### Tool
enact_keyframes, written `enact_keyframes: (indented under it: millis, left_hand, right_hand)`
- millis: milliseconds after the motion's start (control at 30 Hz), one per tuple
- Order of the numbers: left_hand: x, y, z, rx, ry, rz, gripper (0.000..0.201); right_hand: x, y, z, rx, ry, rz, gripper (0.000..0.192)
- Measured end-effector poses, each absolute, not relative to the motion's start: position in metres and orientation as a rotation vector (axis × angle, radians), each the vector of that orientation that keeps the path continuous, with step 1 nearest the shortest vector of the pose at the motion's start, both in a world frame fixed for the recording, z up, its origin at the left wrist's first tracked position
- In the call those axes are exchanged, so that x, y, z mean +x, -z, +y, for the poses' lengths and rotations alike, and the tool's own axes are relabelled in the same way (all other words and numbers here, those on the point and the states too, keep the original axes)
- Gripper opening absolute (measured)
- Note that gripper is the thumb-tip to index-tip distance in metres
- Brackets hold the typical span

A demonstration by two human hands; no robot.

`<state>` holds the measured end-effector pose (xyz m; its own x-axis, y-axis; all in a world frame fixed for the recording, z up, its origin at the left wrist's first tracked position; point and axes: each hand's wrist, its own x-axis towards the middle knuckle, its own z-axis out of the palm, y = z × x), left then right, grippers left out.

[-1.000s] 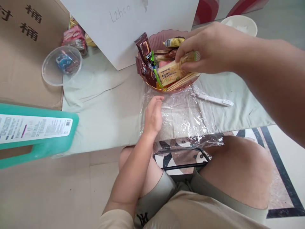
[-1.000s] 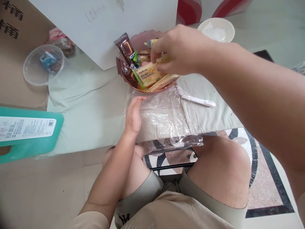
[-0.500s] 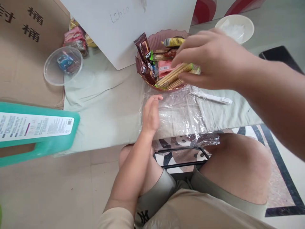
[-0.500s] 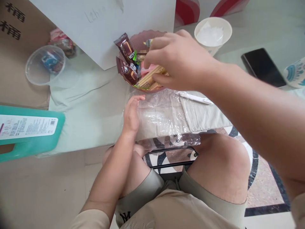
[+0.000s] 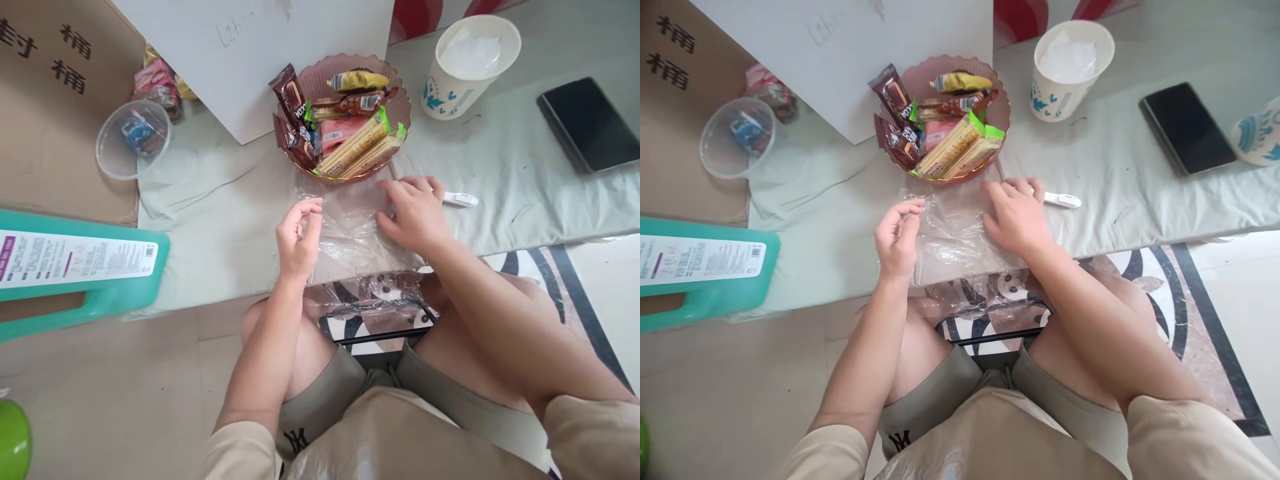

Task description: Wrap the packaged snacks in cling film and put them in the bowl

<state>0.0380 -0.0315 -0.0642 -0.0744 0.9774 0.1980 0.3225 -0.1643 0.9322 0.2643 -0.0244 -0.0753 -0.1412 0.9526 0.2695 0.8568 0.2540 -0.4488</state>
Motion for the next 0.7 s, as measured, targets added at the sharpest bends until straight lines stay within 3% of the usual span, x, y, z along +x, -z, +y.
enact_keyframes:
  millis: [67,233,433,633,700]
  left_hand:
    - [0.034,0.065,-0.031,1.518,-1.316,1.473,0.013]
    - [0.017,0.073,-0.02,1.418,-1.42,1.731,0.009]
    - [0.007,0.084,-0.001,1.53,-1.161,1.795,0.057]
    - [0.016,0.085,0.007,1.42,-1.266,1.656,0.039]
    - [0.013,0.085,0.008,1.372,-1.35,1.605,0.037]
  right_hand:
    - [0.264,0.073,-0.023,-1.61,-0.269,-2.052,0.013]
    - [0.273,0.073,-0.025,-1.515,-0.24,-1.843,0.008]
    - [0.281,0.066,-0.034,-1.369,-0.313,-1.832,0.011]
    - [0.286,0.068,-0.034,-1.439,-0.395,-1.738,0.012]
    - [0.289,0.07,-0.032,-1.477,-0.513,-1.623,0.023]
